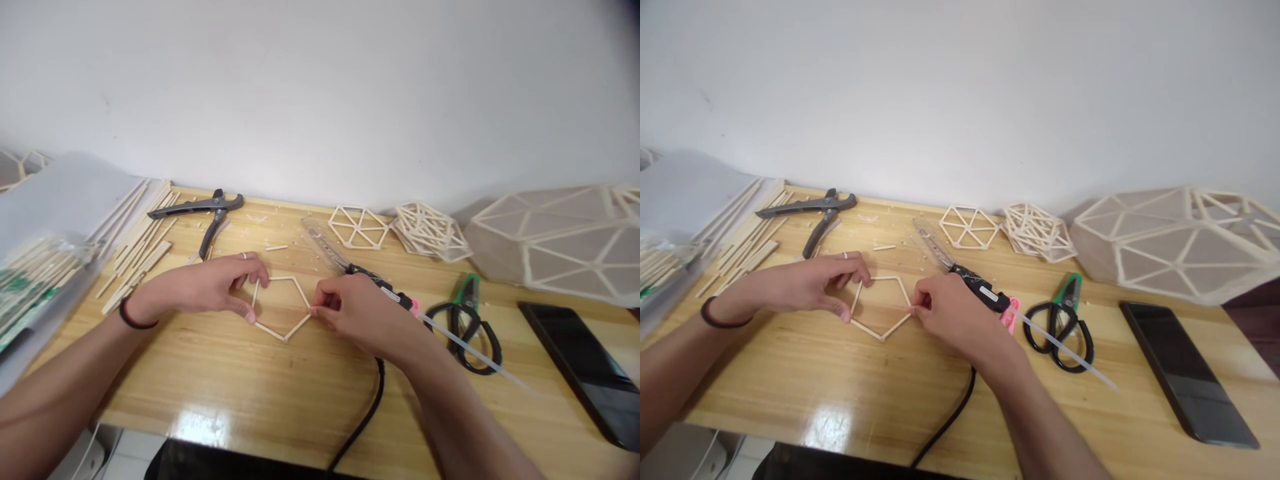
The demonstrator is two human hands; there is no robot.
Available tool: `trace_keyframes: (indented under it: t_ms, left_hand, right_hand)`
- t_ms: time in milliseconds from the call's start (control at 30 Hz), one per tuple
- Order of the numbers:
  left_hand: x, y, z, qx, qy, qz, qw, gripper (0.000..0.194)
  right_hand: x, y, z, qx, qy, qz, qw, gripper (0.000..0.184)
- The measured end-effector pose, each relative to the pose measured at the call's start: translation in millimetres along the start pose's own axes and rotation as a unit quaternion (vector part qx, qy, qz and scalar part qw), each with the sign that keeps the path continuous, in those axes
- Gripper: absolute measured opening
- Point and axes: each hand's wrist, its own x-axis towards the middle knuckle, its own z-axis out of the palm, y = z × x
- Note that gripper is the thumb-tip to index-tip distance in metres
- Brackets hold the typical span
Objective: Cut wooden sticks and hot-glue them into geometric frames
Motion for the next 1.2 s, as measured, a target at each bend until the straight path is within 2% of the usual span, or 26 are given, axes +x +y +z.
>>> trace_keyframes:
  t_ms: [67,267,500,733,900,1000,1200]
  left_hand:
    - [0.4,2.0,-0.5,0.004,0.001,-0.005,1.0,0.046]
    - [0.9,12.1,5.1,0.048,0.012,-0.038,0.998,0.039]
    - [2.6,15.4,7.8,0.035,0.015,-0.044,0.998,0.037]
    - [-0.5,14.6,10.0,0.014,0.029,-0.064,0.997,0.039]
    - [-1.5,10.8,10.4,0.015,0.031,-0.051,0.998,0.041]
    - [-1.2,10.2,10.1,0.034,0.034,-0.048,0.998,0.042]
    - [-1.2,10.6,10.3,0.071,0.048,-0.026,0.996,0.041]
  right_hand:
    - [-0.7,2.0,-0.4,0.003,-0.002,-0.013,1.0,0.017]
    - [1.6,5.3,-0.7,-0.002,0.019,-0.039,0.999,0.015]
    - [0.3,2.4,-4.6,-0.014,0.021,-0.028,0.999,0.012]
    - [-4.0,-3.1,-7.7,-0.034,0.052,-0.042,0.997,0.014]
    - [-5.1,-6.6,0.3,-0.009,0.039,-0.107,0.993,0.012]
    - [-7.1,-11.6,9.7,0.019,0.01,-0.148,0.989,0.011]
    - [-5.8,-15.4,23.4,0.02,-0.045,-0.159,0.986,0.009]
